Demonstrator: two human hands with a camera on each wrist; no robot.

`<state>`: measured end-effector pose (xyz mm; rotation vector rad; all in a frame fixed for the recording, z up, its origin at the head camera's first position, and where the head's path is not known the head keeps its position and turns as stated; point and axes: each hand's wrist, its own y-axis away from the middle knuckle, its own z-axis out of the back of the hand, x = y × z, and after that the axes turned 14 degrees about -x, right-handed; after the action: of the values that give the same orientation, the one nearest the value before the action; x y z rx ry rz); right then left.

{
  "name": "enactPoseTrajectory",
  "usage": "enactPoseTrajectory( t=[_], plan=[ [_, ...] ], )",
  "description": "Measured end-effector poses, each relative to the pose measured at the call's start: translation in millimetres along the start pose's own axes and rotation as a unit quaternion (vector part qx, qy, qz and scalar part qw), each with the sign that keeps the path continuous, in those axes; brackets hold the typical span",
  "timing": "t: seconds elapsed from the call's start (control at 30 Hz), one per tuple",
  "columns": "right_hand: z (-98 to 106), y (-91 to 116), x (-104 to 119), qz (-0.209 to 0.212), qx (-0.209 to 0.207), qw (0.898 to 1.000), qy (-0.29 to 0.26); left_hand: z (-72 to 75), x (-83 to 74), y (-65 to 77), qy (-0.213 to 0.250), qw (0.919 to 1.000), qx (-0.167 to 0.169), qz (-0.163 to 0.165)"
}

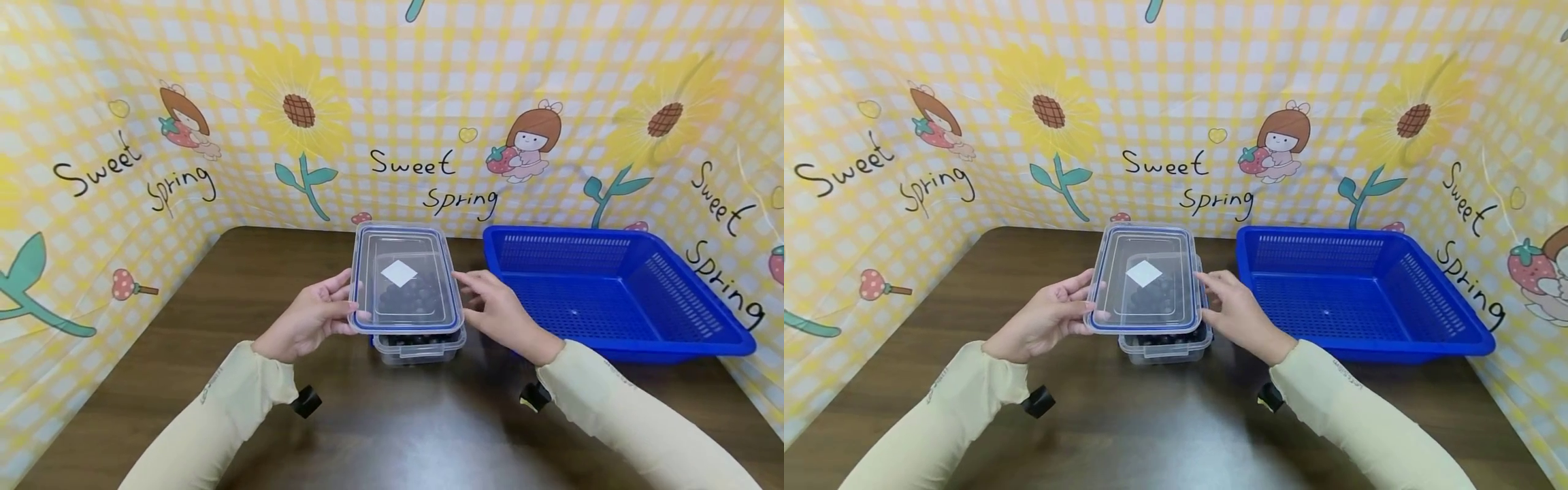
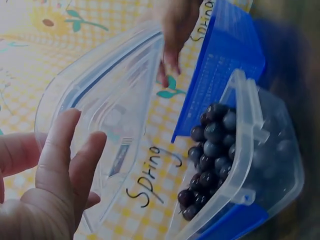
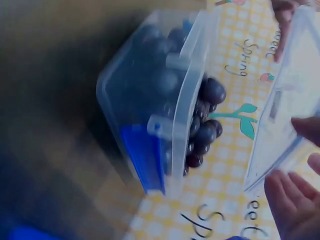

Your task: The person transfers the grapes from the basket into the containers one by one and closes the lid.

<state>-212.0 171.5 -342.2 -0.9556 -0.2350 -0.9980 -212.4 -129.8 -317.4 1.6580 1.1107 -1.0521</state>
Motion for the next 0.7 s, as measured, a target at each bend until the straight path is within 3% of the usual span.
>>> enactPoseTrajectory(
  t=[0.1, 0.2, 0.47, 0.57, 0.7],
  plan=[
    [-2, -2, -1, 0.083, -0.033, 0.993, 0.079, -0.9, 0.2, 3.8, 0.01, 0.9999, 0.011, 0.003],
    [-5, -4, -1, 0.136, -0.065, 0.982, 0.118, -1.4, 0.2, 6.6, 0.009, 0.9999, 0.014, 0.001],
    [-7, -8, -3, 0.239, -0.158, 0.95, 0.123, 1.8, -6.0, 14.6, -0.03, 0.9983, 0.042, -0.026],
    [-7, -9, -5, 0.267, -0.19, 0.938, 0.108, 4.8, -6.4, 13.8, -0.071, 0.9949, 0.05, -0.05],
    [-7, -10, -8, 0.284, -0.211, 0.931, 0.084, 10.7, -0.4, 6.5, -0.121, 0.9867, 0.052, -0.095]
  ],
)
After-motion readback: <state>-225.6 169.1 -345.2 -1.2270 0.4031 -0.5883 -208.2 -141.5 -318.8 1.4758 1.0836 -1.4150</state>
